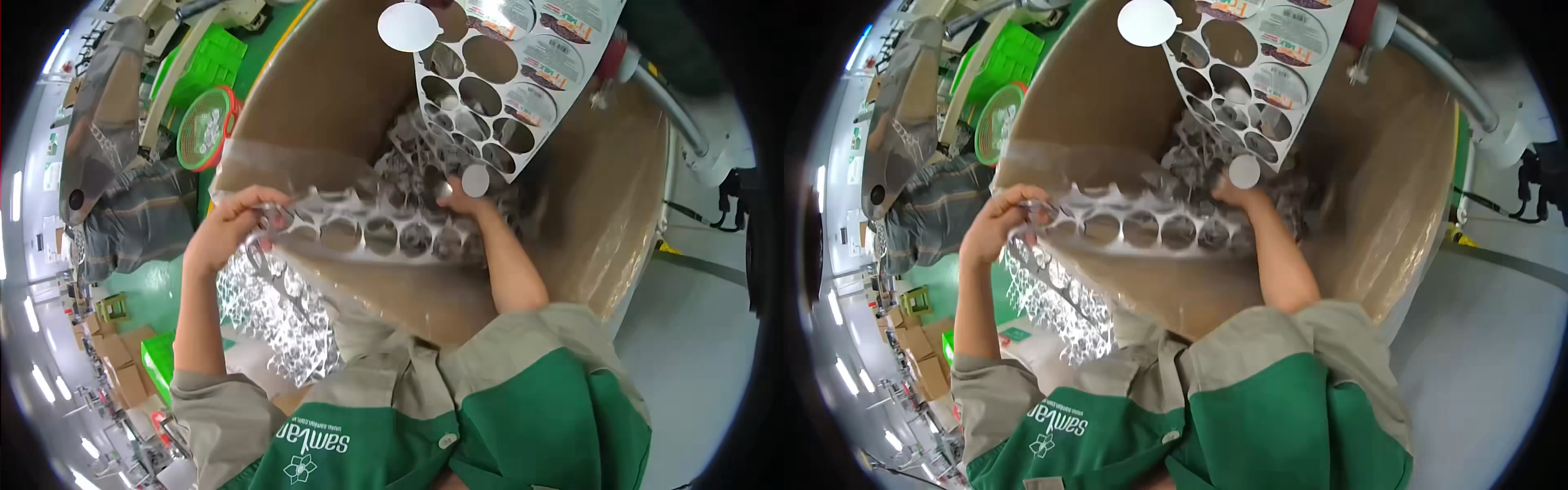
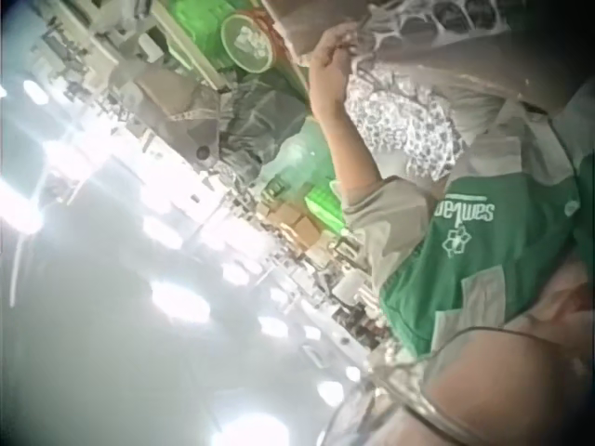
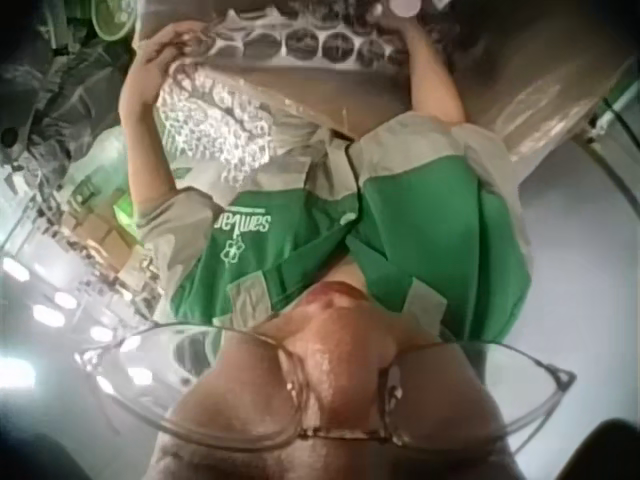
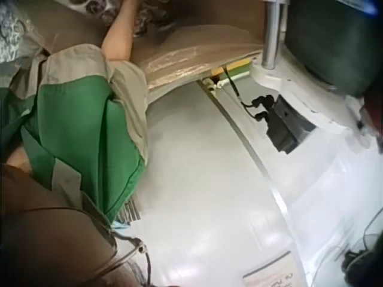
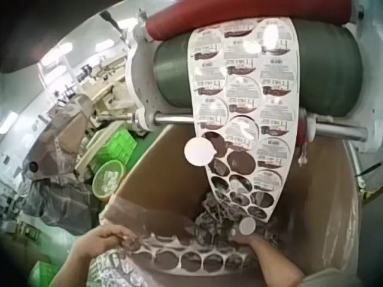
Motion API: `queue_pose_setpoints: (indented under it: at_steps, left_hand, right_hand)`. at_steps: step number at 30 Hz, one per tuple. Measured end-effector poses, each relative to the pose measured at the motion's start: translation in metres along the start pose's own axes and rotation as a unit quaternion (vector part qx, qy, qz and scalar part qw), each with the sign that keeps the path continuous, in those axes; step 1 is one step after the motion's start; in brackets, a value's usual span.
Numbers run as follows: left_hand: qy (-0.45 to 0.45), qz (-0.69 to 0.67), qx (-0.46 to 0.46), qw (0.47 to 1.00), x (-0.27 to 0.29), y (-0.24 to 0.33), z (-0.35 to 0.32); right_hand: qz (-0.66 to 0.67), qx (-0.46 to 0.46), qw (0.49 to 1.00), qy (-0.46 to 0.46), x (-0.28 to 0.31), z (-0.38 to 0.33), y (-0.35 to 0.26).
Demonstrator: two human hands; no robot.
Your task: Manually collecting and packing the waste backing material from a labeling machine into a cardboard bin using a metal bowl to press it down.
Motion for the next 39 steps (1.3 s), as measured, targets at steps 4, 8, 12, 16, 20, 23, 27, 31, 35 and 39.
queue_pose_setpoints:
  at_steps: [4,8,12,16,20,23,27,31,35,39]
  left_hand:
    - [0.053,-0.018,0.004,0.998,0.021,-0.015,-0.015]
    - [0.143,-0.092,-0.115,0.979,0.04,-0.028,-0.063]
    - [0.389,-0.164,-0.329,0.845,0.032,-0.009,-0.125]
    - [0.237,-0.257,-0.344,0.871,0.042,-0.007,-0.144]
    - [0.271,-0.34,-0.321,0.841,0.036,-0.016,-0.141]
    - [0.282,-0.243,-0.341,0.863,0.043,-0.029,-0.135]
    - [0.336,-0.044,-0.276,0.899,0.036,-0.021,-0.13]
    - [0.262,-0.168,-0.297,0.903,0.027,-0.009,-0.084]
    - [0.342,-0.188,-0.28,0.877,0.038,-0.011,-0.085]
    - [0.321,-0.059,-0.141,0.935,0.03,-0.026,-0.072]
  right_hand:
    - [-0.074,0.127,0.989,-0.034,0.082,0.028,-0.158]
    - [0.481,0.148,0.864,-0.003,0.131,0.018,-0.2]
    - [0.571,0.0,0.817,-0.08,0.078,0.012,-0.092]
    - [-0.063,-0.131,0.989,0.037,0.009,-0.003,0.008]
    - [-0.256,-0.046,0.929,-0.265,0.028,0.015,-0.062]
    - [-0.101,0.176,0.948,-0.245,0.095,0.019,-0.171]
    - [0.438,0.233,0.862,-0.101,0.149,-0.001,-0.225]
    - [0.654,0.088,0.749,-0.053,0.079,0.03,-0.13]
    - [-0.197,-0.118,0.973,0.002,0.009,0.014,-0.039]
    - [-0.13,-0.029,0.989,-0.063,0.022,0.018,-0.084]
Point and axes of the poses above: each hand's wrist, its own z-axis towards the middle knuckle, its own x-axis out of the back of the hand, y = z × x, the point moved 2 cm from there along z, towards the middle knuckle, and after that the axes turned 12 degrees about x, right-handed, at the moved point
